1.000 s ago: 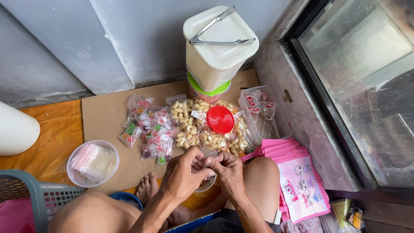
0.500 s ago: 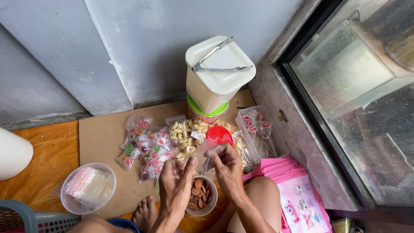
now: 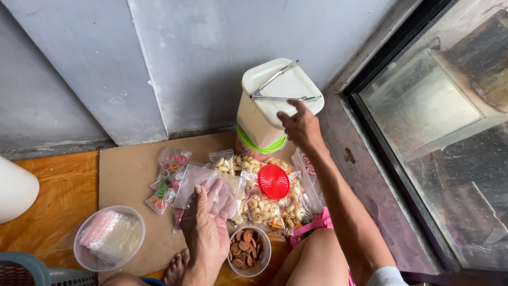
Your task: The person uses tongs to place snacks into plastic bags and then manually arranges the filled bags into a basket.
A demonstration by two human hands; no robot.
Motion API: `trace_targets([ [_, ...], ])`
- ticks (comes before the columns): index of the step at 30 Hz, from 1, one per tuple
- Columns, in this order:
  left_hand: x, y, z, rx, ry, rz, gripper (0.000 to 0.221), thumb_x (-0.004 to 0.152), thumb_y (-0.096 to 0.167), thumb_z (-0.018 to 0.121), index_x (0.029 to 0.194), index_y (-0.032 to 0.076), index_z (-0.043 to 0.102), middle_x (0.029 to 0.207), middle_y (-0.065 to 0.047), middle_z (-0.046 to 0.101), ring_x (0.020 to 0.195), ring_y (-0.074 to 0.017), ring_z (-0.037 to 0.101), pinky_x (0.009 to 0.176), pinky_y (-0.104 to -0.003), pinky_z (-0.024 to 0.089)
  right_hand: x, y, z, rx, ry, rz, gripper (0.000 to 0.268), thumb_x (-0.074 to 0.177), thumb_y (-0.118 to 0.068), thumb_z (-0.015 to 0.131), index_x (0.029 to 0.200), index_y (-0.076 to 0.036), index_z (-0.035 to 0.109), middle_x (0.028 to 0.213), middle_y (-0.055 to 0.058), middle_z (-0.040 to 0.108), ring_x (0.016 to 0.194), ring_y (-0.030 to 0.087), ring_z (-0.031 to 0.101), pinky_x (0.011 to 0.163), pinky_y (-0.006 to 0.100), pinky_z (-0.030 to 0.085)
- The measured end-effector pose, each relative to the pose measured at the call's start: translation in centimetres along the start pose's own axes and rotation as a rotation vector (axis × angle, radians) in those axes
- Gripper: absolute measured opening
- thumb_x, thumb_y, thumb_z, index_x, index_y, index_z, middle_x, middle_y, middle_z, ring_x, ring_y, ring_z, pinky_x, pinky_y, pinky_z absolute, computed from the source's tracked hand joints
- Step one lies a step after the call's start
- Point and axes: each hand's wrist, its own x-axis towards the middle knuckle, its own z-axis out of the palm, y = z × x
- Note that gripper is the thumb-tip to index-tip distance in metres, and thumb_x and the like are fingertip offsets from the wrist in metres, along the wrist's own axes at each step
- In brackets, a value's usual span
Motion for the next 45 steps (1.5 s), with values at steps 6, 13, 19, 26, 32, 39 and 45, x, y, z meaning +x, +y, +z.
trace_targets([
  [6, 0.4, 0.9, 0.8, -0.094, 0.029, -0.045, 0.046, 0.085, 0.025, 0.064, 0.125, 0.004, 0.06, 0.131, -0.03, 0.069, 0.119, -0.0413, 0.069, 0.099, -0.057, 0.056, 5.2, -0.2, 0.6, -0.253, -0.035, 0.06, 0.043, 0.103, -0.05, 0.052, 0.124, -0.015, 0.067, 0.065, 0.015, 0.07, 0.042, 0.024, 0.057, 0.058, 0.036, 0.052],
  [13, 0.9, 0.3, -0.1, -0.125, -0.051, -0.059, 0.057, 0.083, -0.022, 0.059, 0.134, 0.002, 0.055, 0.121, -0.032, 0.067, 0.117, -0.0443, 0.067, 0.102, -0.054, 0.056, -1.2, 0.4, 0.0, 0.17, 0.13, 0.103, 0.071, 0.084, -0.076, 0.051, 0.078, -0.006, 0.058, 0.076, 0.013, 0.069, 0.052, 0.024, 0.073, 0.052, 0.031, 0.06],
  [19, 1.9, -1.6, -2.0, 0.026, -0.052, 0.118, 0.041, 0.084, -0.005, 0.076, 0.122, 0.0, 0.06, 0.115, -0.027, 0.072, 0.102, -0.0326, 0.074, 0.093, -0.047, 0.062, -9.2, 10.0, 4.5, 0.614, 0.359, -0.122, 0.051, 0.086, -0.04, 0.09, 0.092, -0.003, 0.055, 0.08, 0.013, 0.062, 0.077, 0.018, 0.063, 0.06, 0.027, 0.055],
  [26, 3.2, -3.7, -5.8, 0.118, -0.032, 0.188, 0.023, 0.077, -0.002, 0.084, 0.093, 0.004, 0.068, 0.09, -0.015, 0.077, 0.087, -0.0327, 0.078, 0.084, -0.052, 0.067, -21.5, 18.6, 9.9, 1.128, 0.056, 0.168, 0.045, 0.085, -0.003, 0.073, 0.115, -0.006, 0.039, 0.102, 0.015, 0.054, 0.081, 0.033, 0.075, 0.062, 0.046, 0.067],
  [32, 2.4, -4.6, -8.8, 0.203, -0.061, 0.21, 0.031, 0.078, 0.0, 0.08, 0.1, 0.011, 0.061, 0.092, -0.013, 0.076, 0.096, -0.035, 0.076, 0.087, -0.058, 0.065, -26.1, 21.4, 7.7, 0.693, -0.223, 0.289, 0.101, 0.08, -0.002, 0.068, 0.156, -0.02, 0.004, 0.127, 0.02, 0.061, 0.101, 0.028, 0.068, 0.086, 0.041, 0.059],
  [39, -1.3, -3.7, -7.5, 0.209, 0.067, 0.234, 0.025, 0.083, 0.004, 0.076, 0.102, 0.01, 0.062, 0.104, -0.016, 0.077, 0.105, -0.038, 0.078, 0.091, -0.058, 0.066, -25.6, 21.5, 5.6, 0.185, -0.371, 0.052, 0.078, 0.078, -0.016, 0.061, 0.152, -0.017, 0.04, 0.144, 0.018, 0.063, 0.129, 0.027, 0.065, 0.109, 0.036, 0.051],
  [45, -0.2, -10.7, -10.3, 0.092, 0.144, 0.316, 0.025, 0.081, 0.007, 0.08, 0.101, 0.011, 0.066, 0.106, -0.013, 0.079, 0.107, -0.0335, 0.077, 0.097, -0.056, 0.063, -25.0, 27.5, 11.1, -0.562, -0.453, -0.112, 0.076, 0.08, -0.028, 0.067, 0.148, -0.007, 0.042, 0.142, 0.029, 0.05, 0.119, 0.044, 0.061, 0.097, 0.05, 0.055],
])
